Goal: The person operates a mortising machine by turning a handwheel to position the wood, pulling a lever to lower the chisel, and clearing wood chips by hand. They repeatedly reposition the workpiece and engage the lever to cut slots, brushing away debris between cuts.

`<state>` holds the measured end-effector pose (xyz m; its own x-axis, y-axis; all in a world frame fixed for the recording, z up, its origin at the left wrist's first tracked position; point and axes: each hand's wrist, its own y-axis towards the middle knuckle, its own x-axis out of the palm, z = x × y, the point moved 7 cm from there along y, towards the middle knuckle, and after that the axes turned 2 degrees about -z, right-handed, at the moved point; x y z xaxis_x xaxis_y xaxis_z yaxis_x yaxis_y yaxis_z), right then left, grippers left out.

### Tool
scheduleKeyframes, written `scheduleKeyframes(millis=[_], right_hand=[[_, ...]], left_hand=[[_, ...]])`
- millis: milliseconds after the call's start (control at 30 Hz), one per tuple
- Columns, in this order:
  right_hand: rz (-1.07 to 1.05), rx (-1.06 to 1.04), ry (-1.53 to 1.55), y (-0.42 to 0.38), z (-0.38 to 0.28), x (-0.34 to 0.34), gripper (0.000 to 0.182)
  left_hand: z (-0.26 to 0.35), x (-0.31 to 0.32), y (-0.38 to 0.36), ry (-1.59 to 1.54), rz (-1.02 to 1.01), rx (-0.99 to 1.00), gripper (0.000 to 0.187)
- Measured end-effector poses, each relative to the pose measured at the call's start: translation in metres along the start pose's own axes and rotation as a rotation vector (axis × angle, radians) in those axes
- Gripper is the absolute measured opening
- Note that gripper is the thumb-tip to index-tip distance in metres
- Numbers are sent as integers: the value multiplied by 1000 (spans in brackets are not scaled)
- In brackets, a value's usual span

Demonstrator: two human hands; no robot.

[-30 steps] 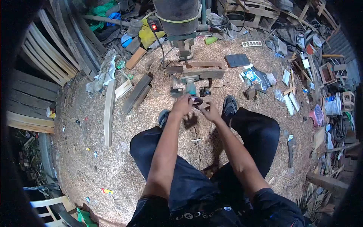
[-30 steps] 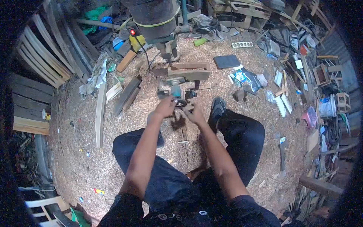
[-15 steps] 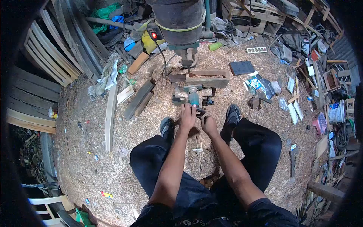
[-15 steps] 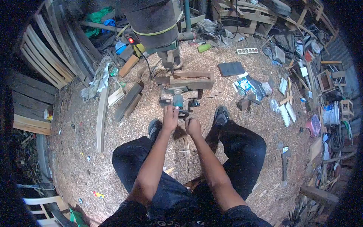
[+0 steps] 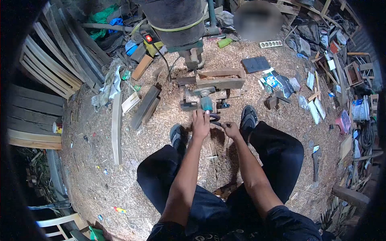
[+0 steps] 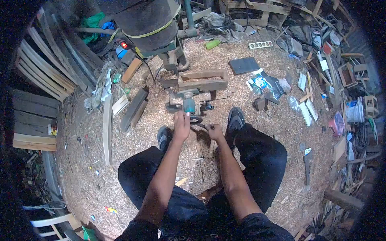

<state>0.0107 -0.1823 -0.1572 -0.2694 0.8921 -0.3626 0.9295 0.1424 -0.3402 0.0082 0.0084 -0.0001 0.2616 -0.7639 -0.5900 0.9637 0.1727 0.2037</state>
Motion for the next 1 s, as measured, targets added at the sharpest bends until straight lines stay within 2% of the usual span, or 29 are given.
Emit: scheduleKeyframes(millis=[167, 333, 433, 567, 600, 667, 767, 867, 900, 1000], right_hand=[[16, 15, -26, -3, -3, 6, 37], [141, -21, -173, -9, -17, 12, 40], [169, -17, -242, -16, -36, 9, 40], [195, -54, -395, -38, -94, 22, 36], [164, -16, -447, -37, -100, 33, 33], [-29, -139, -485, -41, -118, 56, 34], [-330, -91, 206, -22, -76, 80, 35], [-465, -58, 490, -44, -101, 55, 37], [-494, -30, 446, -44, -101, 55, 36], [-425, 2, 534, -47, -96, 59, 34]], left_hand=[[1, 0, -2, -4, 13, -6, 22], [-1, -1, -1, 8, 15, 8, 22], [-2, 1, -1, -3, 26, 25, 23], [-4, -7, -2, -9, 12, 15, 26], [-6, -9, -2, -17, 36, 41, 25], [-12, -14, -2, -32, 87, 93, 25], [-17, -17, -1, -38, 35, 38, 28], [-23, -18, 2, -47, -60, -36, 27], [-26, -17, 3, -58, -77, -43, 26], [-34, -16, 0, -68, -175, -77, 26]])
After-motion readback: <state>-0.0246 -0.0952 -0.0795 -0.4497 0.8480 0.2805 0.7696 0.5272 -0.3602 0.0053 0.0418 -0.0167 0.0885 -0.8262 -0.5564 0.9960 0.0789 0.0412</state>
